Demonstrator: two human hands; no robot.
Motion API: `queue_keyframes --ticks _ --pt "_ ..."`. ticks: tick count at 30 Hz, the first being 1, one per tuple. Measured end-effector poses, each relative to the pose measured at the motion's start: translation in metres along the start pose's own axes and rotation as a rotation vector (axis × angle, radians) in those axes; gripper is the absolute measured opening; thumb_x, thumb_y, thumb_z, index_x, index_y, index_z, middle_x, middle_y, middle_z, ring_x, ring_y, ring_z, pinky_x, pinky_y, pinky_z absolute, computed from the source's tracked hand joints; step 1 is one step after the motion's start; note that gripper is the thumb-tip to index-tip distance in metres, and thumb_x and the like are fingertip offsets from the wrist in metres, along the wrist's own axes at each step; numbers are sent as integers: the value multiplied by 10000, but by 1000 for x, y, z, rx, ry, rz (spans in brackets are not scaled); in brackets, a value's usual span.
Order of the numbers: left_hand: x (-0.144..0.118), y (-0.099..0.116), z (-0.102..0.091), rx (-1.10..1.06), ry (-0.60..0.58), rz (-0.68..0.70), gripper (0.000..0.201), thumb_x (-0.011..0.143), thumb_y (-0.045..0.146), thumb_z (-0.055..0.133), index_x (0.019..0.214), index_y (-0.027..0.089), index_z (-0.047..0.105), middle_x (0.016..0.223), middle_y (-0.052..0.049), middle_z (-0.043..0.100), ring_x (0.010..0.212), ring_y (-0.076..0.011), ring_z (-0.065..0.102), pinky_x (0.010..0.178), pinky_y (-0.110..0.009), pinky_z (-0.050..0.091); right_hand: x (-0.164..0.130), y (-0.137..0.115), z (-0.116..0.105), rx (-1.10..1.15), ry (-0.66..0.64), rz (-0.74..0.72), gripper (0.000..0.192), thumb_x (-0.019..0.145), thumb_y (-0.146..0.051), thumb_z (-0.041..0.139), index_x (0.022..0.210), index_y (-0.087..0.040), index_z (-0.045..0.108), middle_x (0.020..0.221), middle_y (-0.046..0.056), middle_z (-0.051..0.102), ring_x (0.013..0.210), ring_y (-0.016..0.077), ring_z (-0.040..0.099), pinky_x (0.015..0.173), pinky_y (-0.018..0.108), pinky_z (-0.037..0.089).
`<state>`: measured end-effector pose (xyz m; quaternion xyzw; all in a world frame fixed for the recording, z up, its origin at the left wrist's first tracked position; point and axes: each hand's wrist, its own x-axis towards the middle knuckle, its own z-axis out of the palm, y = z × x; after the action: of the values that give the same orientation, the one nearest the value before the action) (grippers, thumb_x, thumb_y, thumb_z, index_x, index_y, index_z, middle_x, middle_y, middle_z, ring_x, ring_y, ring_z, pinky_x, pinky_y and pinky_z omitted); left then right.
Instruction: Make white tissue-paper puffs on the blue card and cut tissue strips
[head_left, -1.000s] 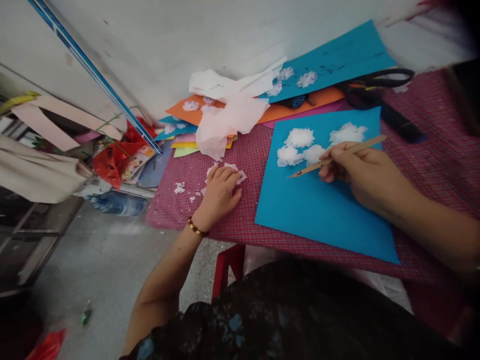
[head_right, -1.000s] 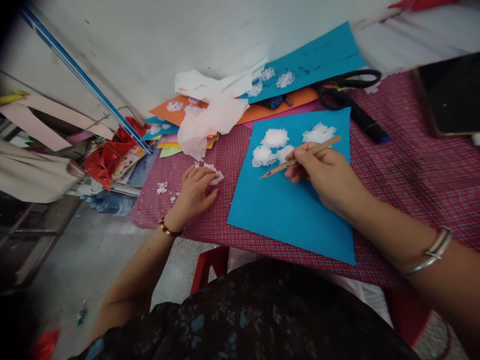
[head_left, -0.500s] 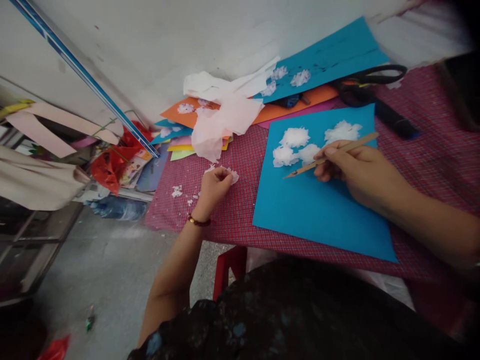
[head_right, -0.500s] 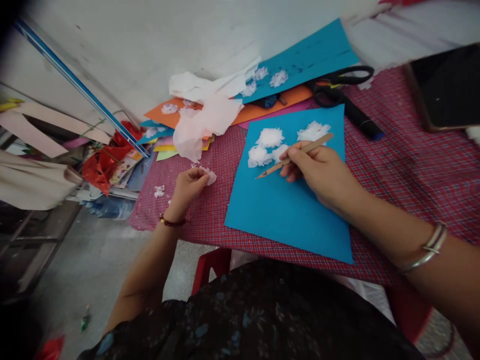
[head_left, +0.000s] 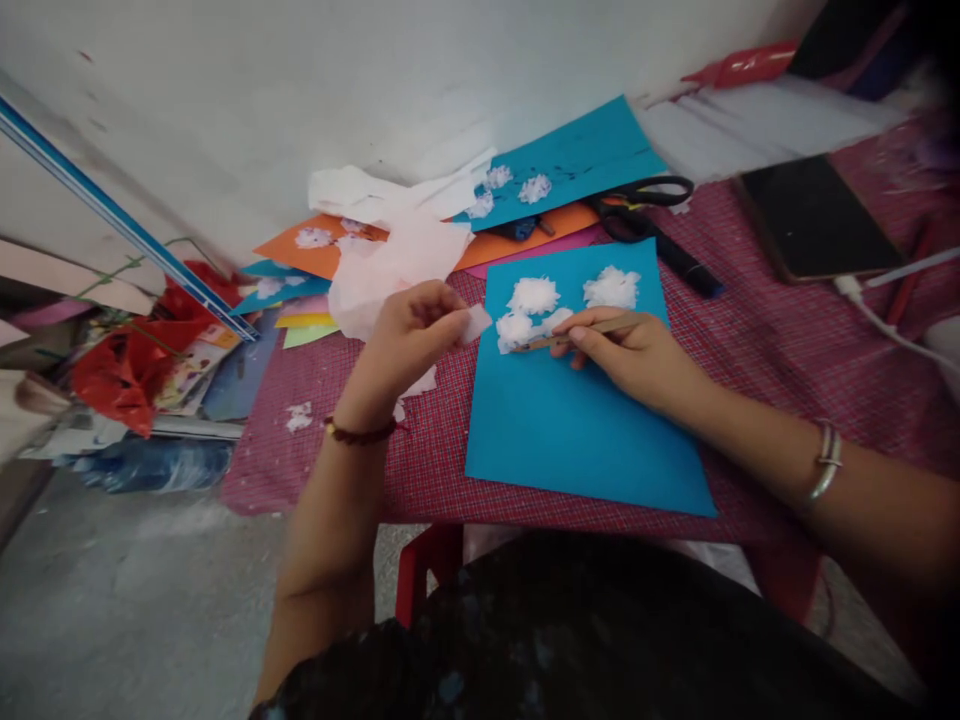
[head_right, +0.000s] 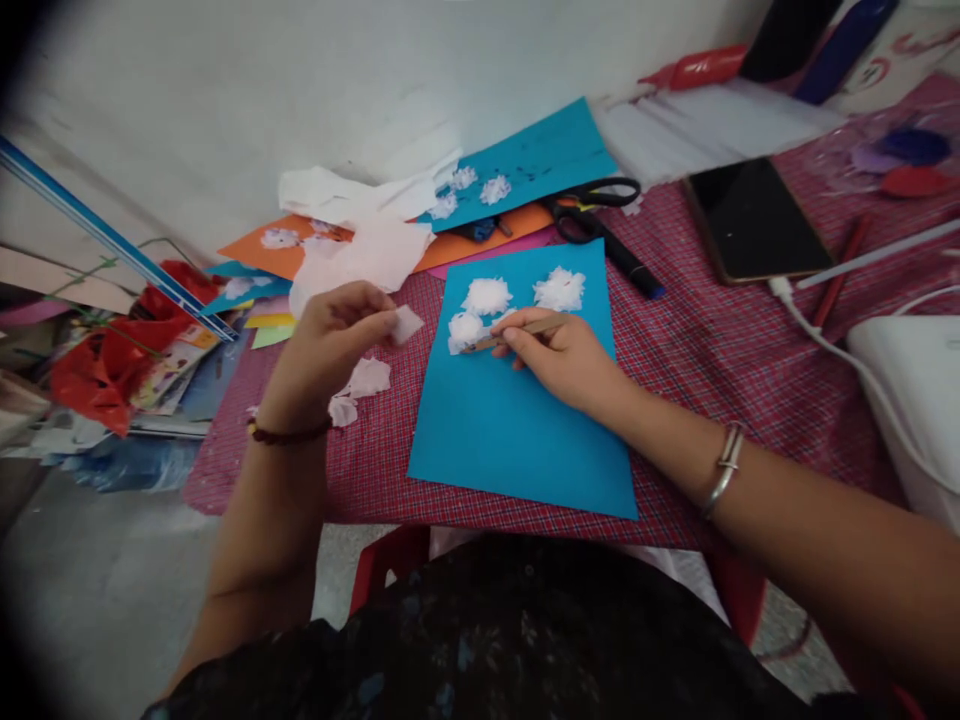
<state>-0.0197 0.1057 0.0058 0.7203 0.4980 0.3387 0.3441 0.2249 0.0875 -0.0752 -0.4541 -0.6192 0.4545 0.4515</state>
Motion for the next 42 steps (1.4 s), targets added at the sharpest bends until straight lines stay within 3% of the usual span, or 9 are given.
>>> queue_keyframes --ticks 4,8,12,15,18,23,28,36,42 --pt "18 -27 23 -198 -191 -76 86 847 231 603 774 195 575 636 9 599 519 -91 576 509 -242 488 -1 1 1 -8 34 5 149 901 -297 580 911 -259 724 902 28 749 613 138 632 640 340 555" --pt "17 -56 20 -225 -279 -189 91 817 280 663 796 202 622 659 -3 631 516 -81 562 508 -234 492 -1 -1 1 -22 67 30 157 915 -292 574 912 -275 730 928 21 756 625 133 640 674 339 571" --pt "14 -67 18 -134 -366 -140 107 790 293 688 827 195 706 773 -33 698 624 -104 590 581 -250 506 0 -2 1 -19 73 55 149 916 -339 597 893 -280 732 924 26 753 606 135 635 662 351 569" --pt "16 -67 29 -56 -318 -61 115 799 263 668 863 190 729 804 -30 694 673 -111 588 594 -248 470 1 -1 1 -12 71 52 148 913 -357 606 889 -277 728 902 24 750 593 133 630 640 343 556" --pt "18 -65 46 53 -186 -25 129 776 178 658 897 174 703 735 -7 639 634 -102 549 570 -241 428 1 1 1 2 73 42 160 915 -352 600 907 -249 722 901 33 749 596 130 630 635 332 545" --pt "19 -64 62 90 -51 -2 152 726 75 640 845 168 620 728 17 602 649 -94 542 626 -241 453 -3 0 1 115 131 7 182 922 -401 583 915 -247 679 836 23 740 633 148 654 639 330 546" --pt "20 -69 63 37 -37 -8 158 713 68 643 814 177 591 720 20 593 657 -99 549 631 -243 462 -9 -3 3 -10 68 -18 205 927 -444 572 904 -264 666 838 29 730 694 176 662 696 361 553" --pt "24 -71 58 -29 -97 7 57 782 119 573 781 175 583 731 0 595 677 -112 556 630 -248 460 -16 6 3 -252 -74 -139 233 995 -384 474 1053 -298 682 970 27 724 772 189 674 709 374 558" --pt "23 -72 58 -113 -54 -63 153 823 75 442 774 180 541 789 -23 609 686 -113 578 643 -255 489 -20 9 4 -493 -140 -367 241 998 -306 462 1097 -303 681 1118 40 733 1012 235 689 869 427 559"
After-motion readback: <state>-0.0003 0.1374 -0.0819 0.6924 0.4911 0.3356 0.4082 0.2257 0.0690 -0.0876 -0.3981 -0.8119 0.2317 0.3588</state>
